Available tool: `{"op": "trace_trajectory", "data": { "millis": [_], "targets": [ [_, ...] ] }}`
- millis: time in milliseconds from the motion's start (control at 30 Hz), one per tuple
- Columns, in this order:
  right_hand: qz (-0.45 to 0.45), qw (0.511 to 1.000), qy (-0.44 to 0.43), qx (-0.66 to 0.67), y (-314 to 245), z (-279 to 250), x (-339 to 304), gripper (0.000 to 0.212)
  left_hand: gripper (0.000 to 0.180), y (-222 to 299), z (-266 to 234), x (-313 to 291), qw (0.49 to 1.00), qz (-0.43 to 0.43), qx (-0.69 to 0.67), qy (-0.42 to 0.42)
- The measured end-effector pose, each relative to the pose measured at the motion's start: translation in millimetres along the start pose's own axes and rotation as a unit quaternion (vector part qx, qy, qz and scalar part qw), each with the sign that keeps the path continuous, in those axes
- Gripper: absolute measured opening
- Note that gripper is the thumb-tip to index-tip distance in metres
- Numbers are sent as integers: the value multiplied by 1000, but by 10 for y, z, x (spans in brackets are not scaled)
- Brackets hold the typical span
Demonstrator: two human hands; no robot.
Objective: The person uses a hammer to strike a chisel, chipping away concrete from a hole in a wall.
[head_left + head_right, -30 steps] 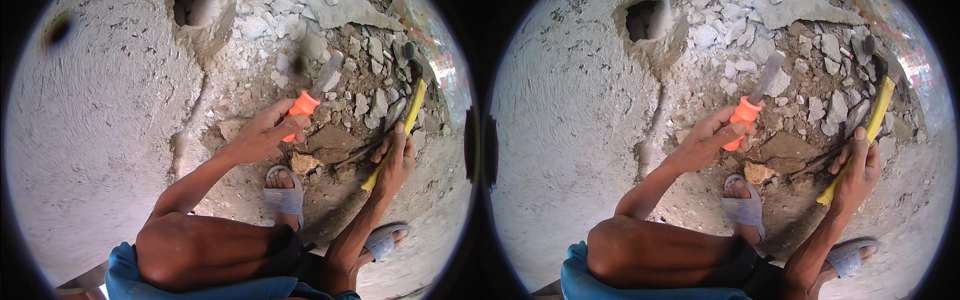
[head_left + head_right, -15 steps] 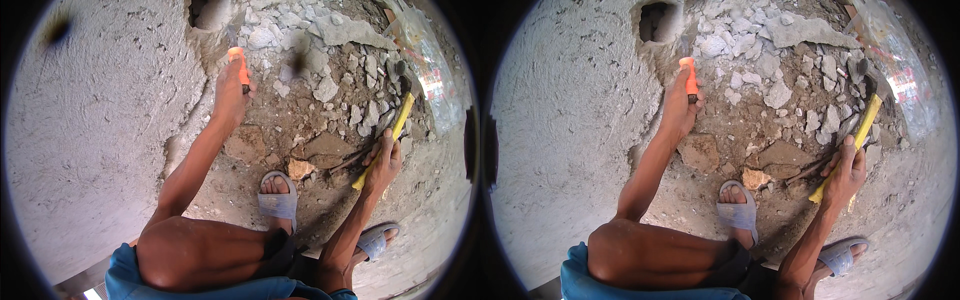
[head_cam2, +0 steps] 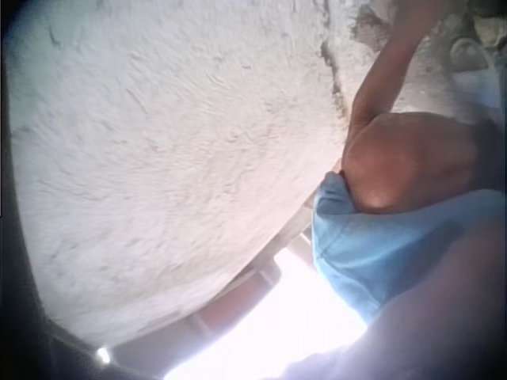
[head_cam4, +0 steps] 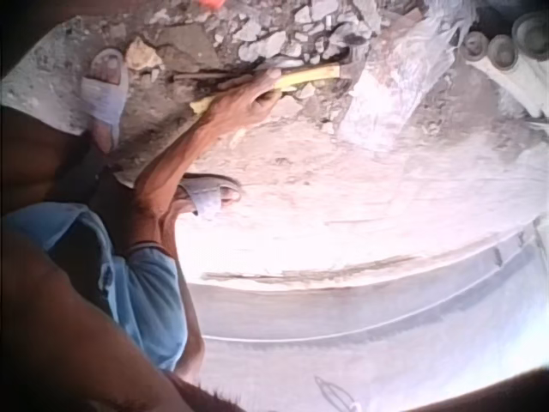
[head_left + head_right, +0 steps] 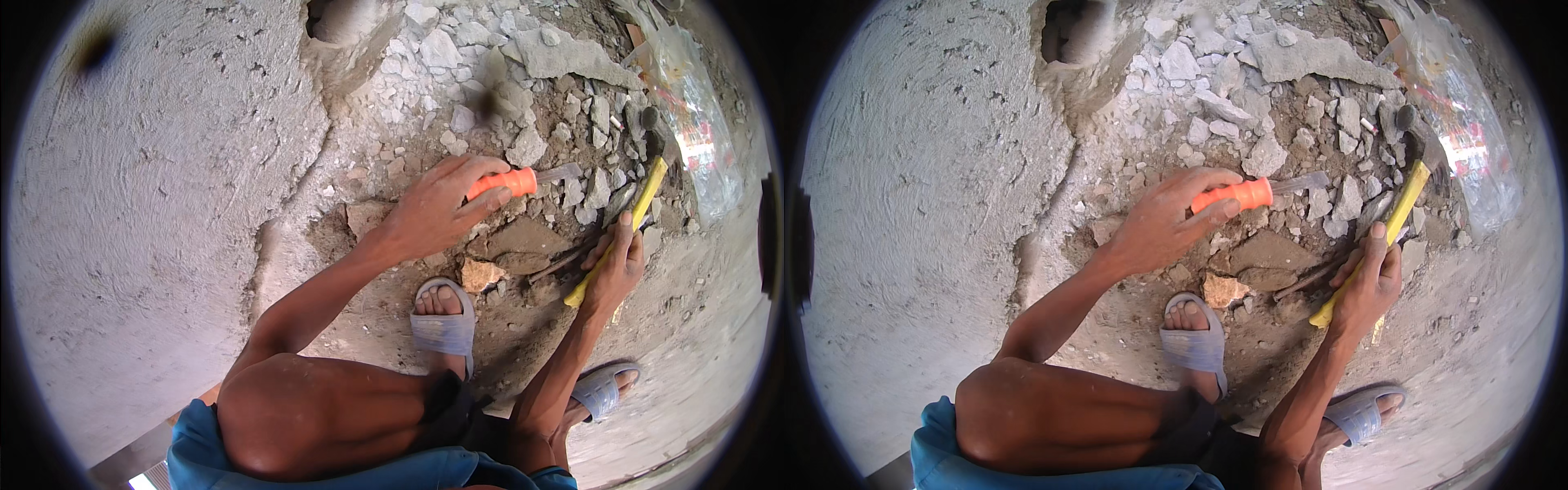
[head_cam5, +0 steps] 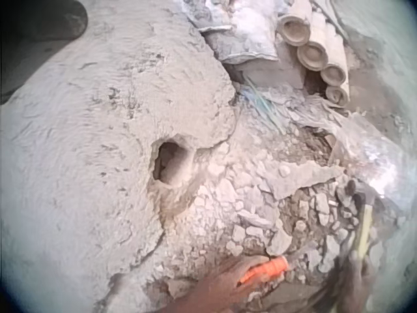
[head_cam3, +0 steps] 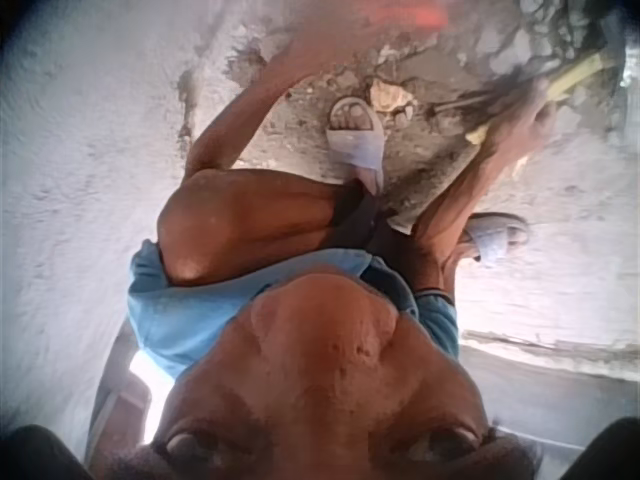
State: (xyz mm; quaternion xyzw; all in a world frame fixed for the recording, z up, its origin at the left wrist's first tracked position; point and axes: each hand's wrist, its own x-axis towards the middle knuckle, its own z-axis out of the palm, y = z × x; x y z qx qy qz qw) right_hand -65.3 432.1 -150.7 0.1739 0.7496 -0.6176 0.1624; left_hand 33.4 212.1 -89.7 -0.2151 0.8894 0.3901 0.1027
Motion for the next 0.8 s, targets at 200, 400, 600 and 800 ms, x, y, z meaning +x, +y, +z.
{"op": "trace_trajectory", "data": {
  "millis": [200, 400, 600, 800],
  "targets": [
    [-20, 996, 58, -64, -18, 185, -62, 46, 28, -57, 144, -34, 979, 176, 30, 99],
    [-21, 986, 75, -146, -24, 171, -26, 51, 26, 240, -19, -266, 934, -18, -315, 170],
    [43, 974, -127, -184, -3, -315, 246, 56, 27, 49, 505, -1389, 804, -285, -508, 117],
    [-99, 795, -326, -502, -1008, -1332, 378, 52, 53, -209, 1031, -4319, 596, -639, -481, 75]
  ]
}}
